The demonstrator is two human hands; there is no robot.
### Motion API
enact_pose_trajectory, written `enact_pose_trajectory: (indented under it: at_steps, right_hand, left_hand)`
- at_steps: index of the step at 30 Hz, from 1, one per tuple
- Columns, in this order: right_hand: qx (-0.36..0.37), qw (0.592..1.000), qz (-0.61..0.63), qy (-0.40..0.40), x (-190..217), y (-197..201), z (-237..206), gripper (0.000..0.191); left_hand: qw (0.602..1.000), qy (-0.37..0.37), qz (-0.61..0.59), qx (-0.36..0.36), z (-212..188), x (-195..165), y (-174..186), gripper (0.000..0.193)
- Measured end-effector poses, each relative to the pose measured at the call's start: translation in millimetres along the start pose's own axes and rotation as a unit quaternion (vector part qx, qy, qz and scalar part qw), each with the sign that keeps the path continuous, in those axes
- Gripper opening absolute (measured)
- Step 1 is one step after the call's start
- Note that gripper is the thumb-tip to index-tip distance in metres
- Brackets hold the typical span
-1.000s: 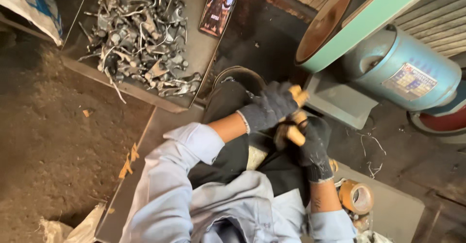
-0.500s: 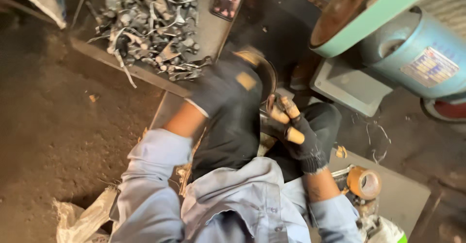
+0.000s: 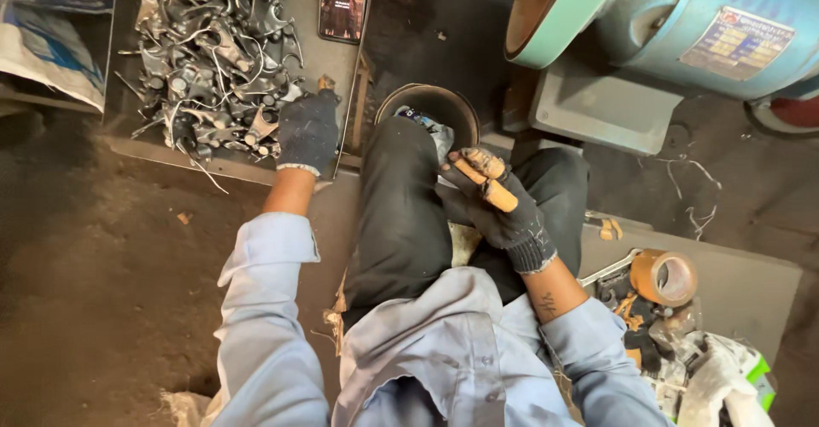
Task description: The person sits at a bench grinder and grinds cast metal parts one at a time, holding each piece with both gloved hands against the spinning wheel producing sparks, then places finished pieces into a tray of similar parts and picks up the next piece.
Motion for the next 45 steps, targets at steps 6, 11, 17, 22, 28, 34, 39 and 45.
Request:
enact_pose_trajectory:
  at_steps: [6,11,17,22,28,34,39,45]
  right_hand:
    - [-0.040,0.986,0.159,-0.005,15.0,3.5,-27.4,0.037]
    - [0.054,0.981,0.174,0.073,27.7,-4.7,-51.9,0.020]
    - [0.082,0.983,0.137,0.087,41.6,-5.3,-53.7,0.026]
    - [-0.032,0.996,-0.064,0.061,51.8,21.9,-18.2,0.042]
    - [-0.096,0.987,-0.124,-0.021,50.6,57.5,-7.4,0.037]
    - [-0.158,0.970,-0.179,0.039,64.2,66.3,7.1,0.040]
    - [-0.111,0.950,-0.283,-0.071,73.8,71.1,25.9,0.041]
    - [-0.262,0.961,0.082,-0.002,47.0,133.8,99.5,0.036]
  left_hand:
    - [0.996,0.020,0.034,0.074,-5.1,-3.6,-18.3,0.021]
    - [0.995,0.079,0.008,0.068,4.7,-8.0,-8.2,0.023]
    - [0.960,0.137,-0.238,-0.053,-0.5,-50.0,40.2,0.027]
    - [0.778,0.057,-0.626,0.008,-22.3,-142.3,75.4,0.031]
    - [0.619,0.144,-0.747,0.197,-26.0,-217.9,52.1,0.050]
    - [0.604,0.206,-0.695,0.332,-13.4,-233.9,45.9,0.038]
    - [0.680,0.136,-0.621,0.366,9.4,-230.0,61.7,0.036]
    - [0.932,0.063,-0.344,0.099,73.2,-269.8,20.1,0.034]
Point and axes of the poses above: each hand's wrist, its own z-axis towards the middle knuckle, its own y-axis out of the back of the hand, x = y × z, the point moved 3 cm from there along z, towards the middle knuckle, and after that the axes turned 6 degrees about y, right-handed, at the moved point
